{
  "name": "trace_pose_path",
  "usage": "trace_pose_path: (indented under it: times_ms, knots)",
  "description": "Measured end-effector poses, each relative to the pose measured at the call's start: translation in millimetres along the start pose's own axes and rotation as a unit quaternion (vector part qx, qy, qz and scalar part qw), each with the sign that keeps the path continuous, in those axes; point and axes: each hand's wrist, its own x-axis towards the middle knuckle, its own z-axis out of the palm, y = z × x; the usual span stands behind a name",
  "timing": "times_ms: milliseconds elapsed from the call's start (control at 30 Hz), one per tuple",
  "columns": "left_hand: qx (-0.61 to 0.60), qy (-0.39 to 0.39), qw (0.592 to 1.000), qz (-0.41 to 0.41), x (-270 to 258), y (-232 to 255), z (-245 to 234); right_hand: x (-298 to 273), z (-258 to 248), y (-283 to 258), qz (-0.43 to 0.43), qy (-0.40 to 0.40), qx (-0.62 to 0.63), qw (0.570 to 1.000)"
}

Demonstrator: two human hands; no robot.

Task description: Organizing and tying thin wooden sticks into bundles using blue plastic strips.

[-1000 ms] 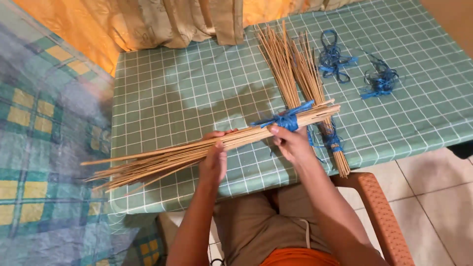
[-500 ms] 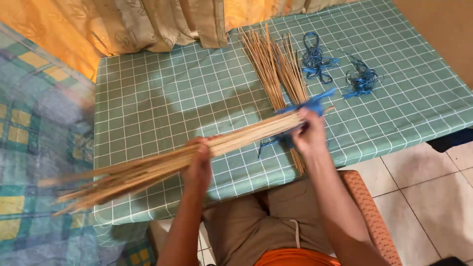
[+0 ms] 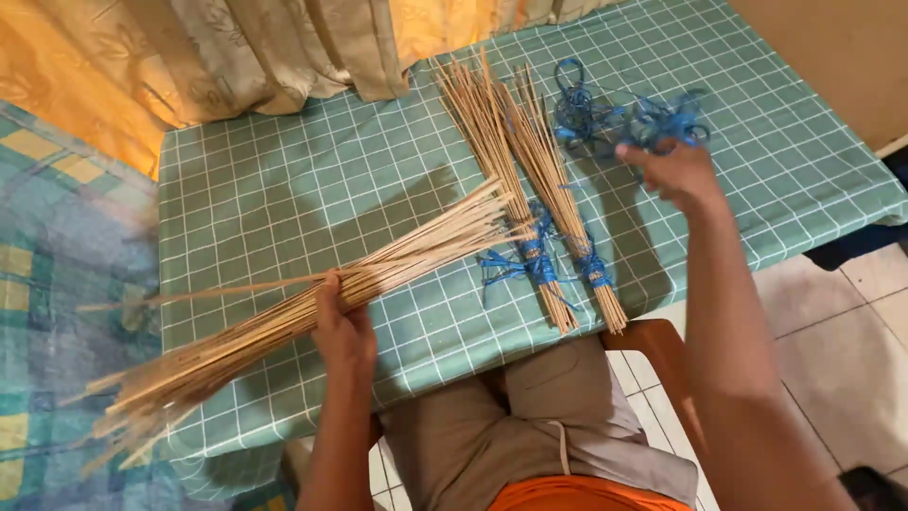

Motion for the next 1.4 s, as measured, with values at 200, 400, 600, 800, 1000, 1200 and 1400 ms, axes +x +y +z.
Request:
trace_pose_path:
  times_ms: [200,400,600,800,1000,1200,1400]
  knots:
    - [0.015,0.076,0.997,-0.018,-7,16,24,-28,-20,-24,0.053,-0.14,-0.391,0.908]
    - [0.014,0.101,0.995,-0.022,14,10,12,-92,19,-23,-0.128,-0.035,-0.474,0.87]
    - [0.03,0.085,0.995,-0.038,17,15,0,-161,82,-26,-0.391,-0.075,-0.394,0.829]
    - [-0.021,0.095,0.994,-0.053,36,7,-15,-144,99,10,-0.429,-0.031,-0.392,0.813]
    - [-0.023,0.092,0.994,-0.056,42,-6,-15,-105,83,41,-0.445,0.023,-0.439,0.78]
    - [-0.029,0.089,0.991,-0.098,48,-11,-13,-85,79,63,-0.464,0.056,-0.364,0.806]
    - [-0.007,0.054,0.994,-0.095,21,-7,1,-76,72,94,-0.459,0.049,-0.372,0.805]
